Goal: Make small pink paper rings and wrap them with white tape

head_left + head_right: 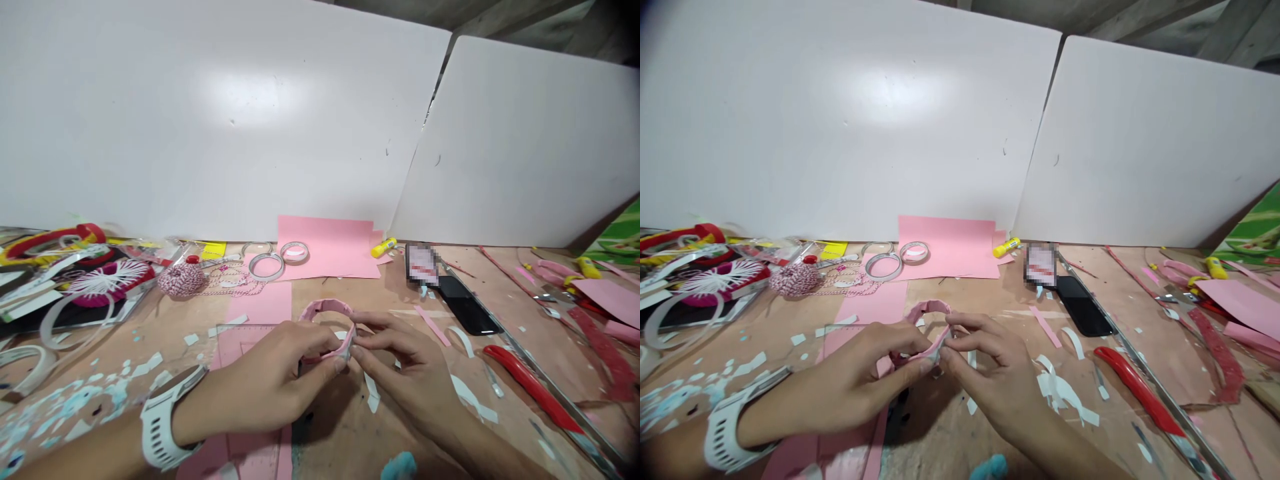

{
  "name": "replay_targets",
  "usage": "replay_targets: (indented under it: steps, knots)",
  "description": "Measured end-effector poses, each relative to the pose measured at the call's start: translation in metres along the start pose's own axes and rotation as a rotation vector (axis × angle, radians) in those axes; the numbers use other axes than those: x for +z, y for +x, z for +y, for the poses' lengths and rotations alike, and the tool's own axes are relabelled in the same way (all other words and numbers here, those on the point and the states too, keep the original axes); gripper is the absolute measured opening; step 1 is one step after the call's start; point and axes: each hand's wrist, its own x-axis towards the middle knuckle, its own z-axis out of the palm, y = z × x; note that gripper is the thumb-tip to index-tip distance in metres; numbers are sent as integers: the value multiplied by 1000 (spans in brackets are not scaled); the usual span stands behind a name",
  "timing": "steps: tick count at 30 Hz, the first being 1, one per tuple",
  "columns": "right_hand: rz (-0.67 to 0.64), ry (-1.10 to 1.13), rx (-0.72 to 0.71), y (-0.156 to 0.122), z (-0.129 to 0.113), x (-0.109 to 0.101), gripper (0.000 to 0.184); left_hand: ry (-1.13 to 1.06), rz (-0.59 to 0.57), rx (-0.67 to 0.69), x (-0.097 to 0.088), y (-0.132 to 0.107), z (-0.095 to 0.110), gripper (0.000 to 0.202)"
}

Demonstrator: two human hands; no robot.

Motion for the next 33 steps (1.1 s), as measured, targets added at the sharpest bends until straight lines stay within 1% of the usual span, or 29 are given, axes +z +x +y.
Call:
replay_targets:
  steps: [3,7,10,15,22,27,29,33]
  knots:
    - [-10,-33,-17,-1,2,0,14,-34,-29,-53,-1,1,4,18]
    - [-14,-13,-30,0,3,1,15,-68,4,-29,-2,3,8,18]
    - [-16,2,-36,0,2,0,16,-78,-6,-35,-2,3,7,18]
    - [-33,-68,-59,0,2,-3,23,-77,-25,-79,-1,1,2,18]
    - [-25,-75,-42,1,2,-3,19,-70,-23,-87,0,0,3,22]
    - [-18,-84,-58,0,1,-4,19,-187,-4,-51,-2,2,4,17]
    - [-23,-76,-51,-1,2,-4,21,-234,-4,-41,-3,3,5,19]
    - [-35,-79,-41,-3,1,-6,24,-266,-13,-72,-5,4,7,20]
